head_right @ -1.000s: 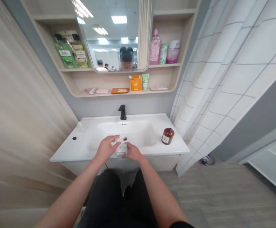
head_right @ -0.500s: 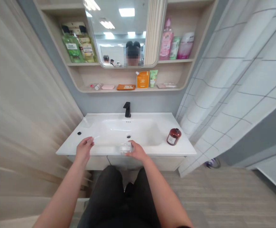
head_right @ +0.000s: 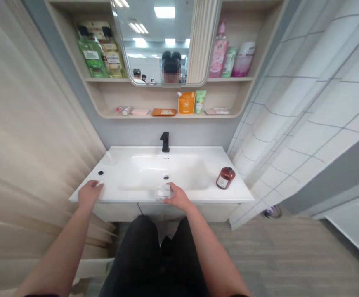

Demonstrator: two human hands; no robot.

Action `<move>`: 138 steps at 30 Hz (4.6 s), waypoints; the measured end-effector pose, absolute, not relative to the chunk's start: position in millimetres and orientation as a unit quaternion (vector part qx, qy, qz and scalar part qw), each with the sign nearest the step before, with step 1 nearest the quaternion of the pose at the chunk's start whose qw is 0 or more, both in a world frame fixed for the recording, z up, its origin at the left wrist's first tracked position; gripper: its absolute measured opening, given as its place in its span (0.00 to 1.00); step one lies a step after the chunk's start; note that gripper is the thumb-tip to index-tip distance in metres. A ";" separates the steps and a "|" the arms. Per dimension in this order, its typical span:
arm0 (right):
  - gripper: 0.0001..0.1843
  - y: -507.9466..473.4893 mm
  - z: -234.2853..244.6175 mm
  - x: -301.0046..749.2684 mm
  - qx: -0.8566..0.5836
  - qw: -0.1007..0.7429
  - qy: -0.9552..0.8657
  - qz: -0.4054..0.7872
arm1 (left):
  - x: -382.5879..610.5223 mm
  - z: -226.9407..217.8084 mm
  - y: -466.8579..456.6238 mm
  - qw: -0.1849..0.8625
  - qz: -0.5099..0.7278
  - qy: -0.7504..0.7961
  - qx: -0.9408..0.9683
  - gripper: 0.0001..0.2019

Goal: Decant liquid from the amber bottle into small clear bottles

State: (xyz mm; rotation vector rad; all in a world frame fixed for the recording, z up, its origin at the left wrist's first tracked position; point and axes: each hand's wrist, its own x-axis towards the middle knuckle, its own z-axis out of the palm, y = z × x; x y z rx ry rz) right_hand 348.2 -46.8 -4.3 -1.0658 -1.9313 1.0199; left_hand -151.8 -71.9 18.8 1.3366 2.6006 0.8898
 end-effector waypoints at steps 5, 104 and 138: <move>0.39 -47.5 -2.3 348.1 -0.415 0.345 -0.741 0.400 | -126.0 28.9 -80.8 -0.048 0.323 0.830 0.452 0.30; 0.45 36.9 -20.3 348.9 -0.467 0.421 -0.675 0.386 | 80.8 -7.2 15.9 0.417 0.560 0.487 0.525 0.36; 0.47 34.4 -24.0 344.5 -0.462 0.374 -0.750 0.290 | 65.1 31.1 27.4 0.267 0.404 0.489 0.726 0.38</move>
